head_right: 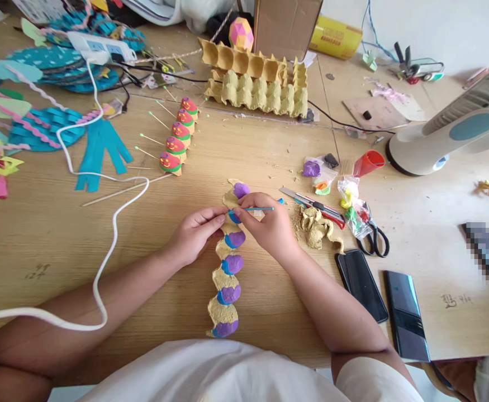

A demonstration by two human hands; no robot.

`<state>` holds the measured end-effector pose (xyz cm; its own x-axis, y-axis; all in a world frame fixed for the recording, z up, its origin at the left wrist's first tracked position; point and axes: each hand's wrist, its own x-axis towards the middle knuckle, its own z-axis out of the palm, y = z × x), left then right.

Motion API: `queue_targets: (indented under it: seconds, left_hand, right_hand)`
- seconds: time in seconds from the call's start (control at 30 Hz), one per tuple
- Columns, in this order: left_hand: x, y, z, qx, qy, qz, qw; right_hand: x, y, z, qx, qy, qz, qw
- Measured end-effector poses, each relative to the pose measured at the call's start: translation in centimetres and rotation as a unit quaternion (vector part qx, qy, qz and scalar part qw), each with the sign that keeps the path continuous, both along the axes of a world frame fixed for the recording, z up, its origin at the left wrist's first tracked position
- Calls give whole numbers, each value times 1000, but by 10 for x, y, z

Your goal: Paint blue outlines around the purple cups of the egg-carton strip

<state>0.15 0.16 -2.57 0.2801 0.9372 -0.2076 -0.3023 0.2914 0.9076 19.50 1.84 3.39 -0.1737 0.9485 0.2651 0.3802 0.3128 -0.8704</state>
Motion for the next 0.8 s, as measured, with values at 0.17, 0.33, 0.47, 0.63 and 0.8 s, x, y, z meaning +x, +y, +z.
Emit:
queue_targets:
  seconds: [0.17,0.33,0.47,0.63,0.8]
  left_hand:
    - [0,0,-4,17,26,14,999]
    - [0,0,-4,26,12,13,1000]
    - [0,0,-2,19,-4,0,1000]
    - [0,0,-2,19,6,2,1000]
    - [0,0,-2,48,26,8,998]
  right_hand:
    - [-1,0,1,-7,6,-5,1000]
    - [1,2,0,-13,26,10,1000]
    - [1,2,-2,-21,38,12,999]
    - [0,1,-2,-20,26,-7,999]
    - [-2,0,0,-19,28,-12,999]
